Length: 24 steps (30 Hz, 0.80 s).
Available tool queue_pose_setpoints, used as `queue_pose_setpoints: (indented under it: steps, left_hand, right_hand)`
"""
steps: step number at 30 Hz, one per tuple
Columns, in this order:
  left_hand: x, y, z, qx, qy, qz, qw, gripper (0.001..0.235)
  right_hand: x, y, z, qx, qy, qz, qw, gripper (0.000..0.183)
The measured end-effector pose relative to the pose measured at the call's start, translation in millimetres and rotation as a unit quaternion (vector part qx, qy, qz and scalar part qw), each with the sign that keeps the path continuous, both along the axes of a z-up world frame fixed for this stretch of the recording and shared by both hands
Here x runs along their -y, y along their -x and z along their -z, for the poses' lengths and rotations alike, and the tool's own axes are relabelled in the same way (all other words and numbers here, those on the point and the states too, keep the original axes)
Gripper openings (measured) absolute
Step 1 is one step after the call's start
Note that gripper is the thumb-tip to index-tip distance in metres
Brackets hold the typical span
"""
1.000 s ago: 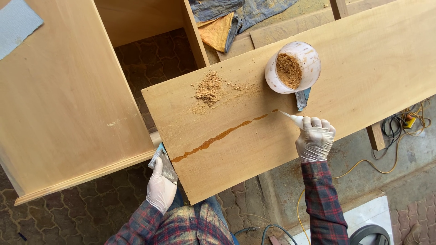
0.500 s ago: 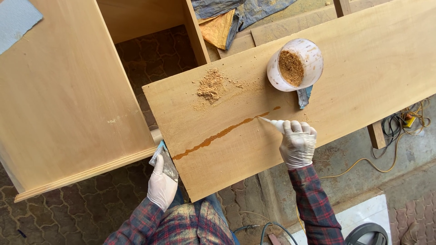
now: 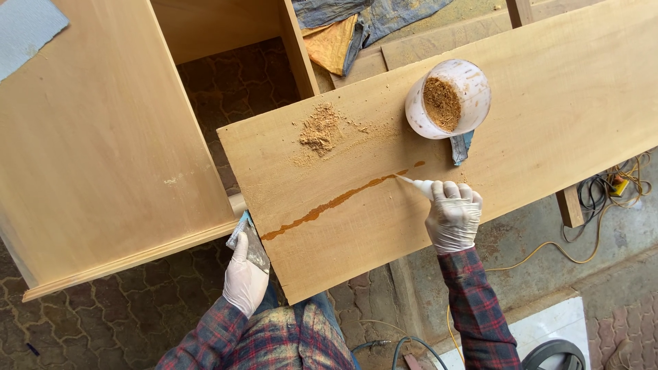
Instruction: The person holds a wooden furniture panel steady on the workbench and squeezes a brown liquid filler from a plastic bottle along the seam. They sprinkle sanding dust from a container over the wet seam and use a small blue scraper to press and spread the dust-filler mixture into the gap, repeating the apply-and-scrape cycle along the panel edge.
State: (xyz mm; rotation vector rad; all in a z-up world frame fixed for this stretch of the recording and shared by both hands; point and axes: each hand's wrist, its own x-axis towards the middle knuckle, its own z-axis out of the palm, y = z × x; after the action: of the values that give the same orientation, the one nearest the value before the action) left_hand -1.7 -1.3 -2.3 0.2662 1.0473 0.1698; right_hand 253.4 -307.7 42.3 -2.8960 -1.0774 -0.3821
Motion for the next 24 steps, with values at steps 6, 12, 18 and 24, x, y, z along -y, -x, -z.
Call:
queue_pose_setpoints:
  steps: [6,12,18,24]
  left_hand:
    - [0.4,-0.6,0.3,0.002,-0.004,0.000,1.000,0.052]
    - [1.0,-7.1,-8.4,0.026,0.008,-0.005,1.000,0.053]
    - [1.6,-3.7,-2.6,0.024,-0.002,-0.015,1.000,0.057]
    - [3.6,-1.2,1.1,0.016,-0.007,-0.025,1.000,0.060]
  right_hand:
    - [7.6,-8.6,-3.9,-0.019,0.020,0.034,0.999,0.023]
    - [33.3,-17.3,3.3,0.009,-0.022,0.047,0.999,0.026]
    - [100.9,-40.9,47.9,-0.051,-0.280,0.187,0.940,0.034]
    - [144.0,-127.0,122.8,-0.110,-0.537,0.246,0.799,0.049]
